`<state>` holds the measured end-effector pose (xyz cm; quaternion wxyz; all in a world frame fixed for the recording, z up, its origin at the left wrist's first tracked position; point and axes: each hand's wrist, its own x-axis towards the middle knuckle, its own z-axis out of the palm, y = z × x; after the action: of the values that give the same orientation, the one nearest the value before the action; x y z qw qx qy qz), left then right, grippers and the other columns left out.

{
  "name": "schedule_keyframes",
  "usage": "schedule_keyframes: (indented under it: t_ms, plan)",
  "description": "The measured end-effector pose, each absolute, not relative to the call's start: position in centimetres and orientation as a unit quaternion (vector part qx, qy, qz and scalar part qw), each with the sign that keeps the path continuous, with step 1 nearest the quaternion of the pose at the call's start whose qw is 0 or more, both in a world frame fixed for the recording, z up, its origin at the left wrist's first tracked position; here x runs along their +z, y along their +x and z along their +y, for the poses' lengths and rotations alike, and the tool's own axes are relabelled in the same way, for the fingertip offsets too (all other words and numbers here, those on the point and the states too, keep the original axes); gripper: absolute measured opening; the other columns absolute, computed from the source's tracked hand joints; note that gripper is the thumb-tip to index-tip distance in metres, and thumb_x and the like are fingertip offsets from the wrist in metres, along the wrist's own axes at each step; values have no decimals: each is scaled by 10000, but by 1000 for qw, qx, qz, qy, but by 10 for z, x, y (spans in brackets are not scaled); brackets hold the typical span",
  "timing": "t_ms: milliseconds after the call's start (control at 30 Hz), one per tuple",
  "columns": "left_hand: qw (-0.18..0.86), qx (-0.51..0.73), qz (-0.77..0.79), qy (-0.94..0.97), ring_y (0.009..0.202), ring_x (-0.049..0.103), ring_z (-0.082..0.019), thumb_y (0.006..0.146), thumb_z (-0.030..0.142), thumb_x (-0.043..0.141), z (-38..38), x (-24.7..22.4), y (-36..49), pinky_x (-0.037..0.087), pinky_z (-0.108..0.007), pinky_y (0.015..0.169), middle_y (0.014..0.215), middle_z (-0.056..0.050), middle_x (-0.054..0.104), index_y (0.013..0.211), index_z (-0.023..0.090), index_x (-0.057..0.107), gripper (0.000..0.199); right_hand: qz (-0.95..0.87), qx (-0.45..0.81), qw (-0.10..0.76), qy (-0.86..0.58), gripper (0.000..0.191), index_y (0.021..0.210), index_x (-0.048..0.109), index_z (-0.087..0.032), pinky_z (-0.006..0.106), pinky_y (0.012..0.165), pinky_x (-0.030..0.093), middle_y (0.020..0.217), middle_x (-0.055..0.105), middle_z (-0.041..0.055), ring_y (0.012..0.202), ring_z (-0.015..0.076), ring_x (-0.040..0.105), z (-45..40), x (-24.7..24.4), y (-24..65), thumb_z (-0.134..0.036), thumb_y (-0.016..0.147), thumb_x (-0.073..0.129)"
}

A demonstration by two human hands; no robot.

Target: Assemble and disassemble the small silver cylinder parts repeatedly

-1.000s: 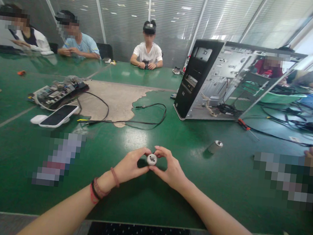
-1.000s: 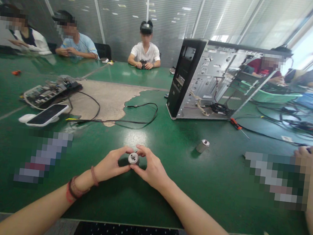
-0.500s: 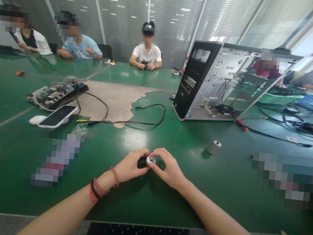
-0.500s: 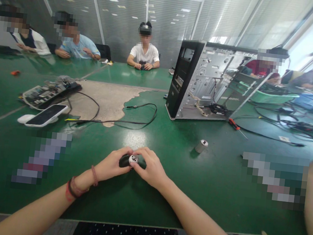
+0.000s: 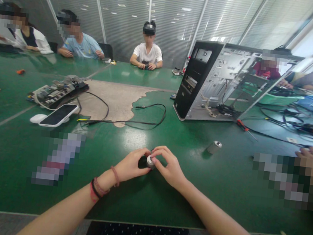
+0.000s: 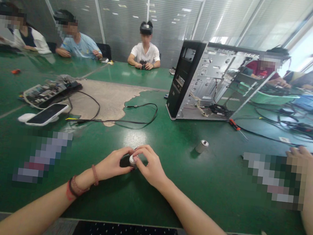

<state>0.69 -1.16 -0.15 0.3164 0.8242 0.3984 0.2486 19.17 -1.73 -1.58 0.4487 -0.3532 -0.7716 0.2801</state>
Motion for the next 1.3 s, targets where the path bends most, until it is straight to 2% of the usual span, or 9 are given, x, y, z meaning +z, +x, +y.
schedule_keyframes:
  t_ms: [133, 300, 467, 667, 933, 1033, 1133, 1300]
  plan:
    - [315, 250, 397, 825, 898, 592, -193, 735, 219, 641, -12, -1, 7, 454, -288, 802, 964, -15, 624, 1010, 193, 547, 292, -752, 301, 470, -352, 89, 902, 607, -212, 336, 866, 444, 941, 589, 51, 944, 183, 566, -17, -12, 193, -233, 868, 527]
    - [303, 242, 398, 832, 892, 586, -195, 732, 227, 650, -10, -1, 4, 449, -310, 824, 952, -17, 623, 988, 195, 553, 276, -718, 299, 497, -386, 102, 884, 607, -208, 312, 772, 468, 884, 590, 44, 857, 177, 572, -11, -9, 208, -280, 867, 537]
    - [294, 203, 370, 857, 976, 555, -229, 689, 322, 720, -6, 4, -6, 434, -356, 881, 1051, -58, 602, 1085, 195, 547, 450, -759, 316, 396, -409, 95, 886, 610, -195, 288, 696, 459, 810, 620, 21, 745, 155, 569, -6, -12, 222, -248, 860, 536]
    - [265, 191, 377, 867, 1008, 543, -245, 678, 385, 725, 0, 5, -14, 423, -382, 905, 1065, -58, 605, 1081, 212, 573, 465, -838, 288, 265, -381, 67, 834, 627, -198, 269, 636, 427, 740, 601, 3, 685, 146, 532, -5, -21, 221, -195, 828, 560]
    - [230, 174, 381, 878, 1013, 537, -250, 680, 389, 724, 2, 1, -15, 415, -385, 909, 1071, -69, 601, 1087, 197, 566, 477, -846, 300, 231, -376, 124, 913, 643, -201, 252, 599, 424, 783, 613, 10, 650, 132, 532, -4, -17, 227, -197, 834, 547]
    - [221, 176, 378, 881, 1008, 536, -246, 684, 385, 720, 1, 1, -15, 417, -374, 898, 1056, -58, 603, 1066, 208, 576, 445, -832, 291, 273, -385, 168, 982, 624, -198, 264, 633, 445, 843, 632, 26, 696, 141, 555, -3, -15, 228, -201, 847, 523]
    - [213, 176, 379, 883, 999, 536, -243, 682, 378, 722, 1, 2, -15, 417, -368, 887, 1045, -53, 604, 1053, 213, 580, 430, -823, 289, 312, -378, 234, 1066, 592, -197, 302, 734, 470, 934, 627, 50, 811, 166, 578, -5, -13, 225, -226, 837, 555]
    - [199, 169, 378, 888, 971, 546, -244, 681, 380, 722, 0, 3, -14, 420, -370, 868, 1033, -58, 609, 1051, 211, 579, 431, -833, 284, 329, -342, 424, 1163, 527, -216, 387, 908, 426, 1103, 589, 80, 1037, 226, 540, -10, -15, 213, -308, 771, 662]
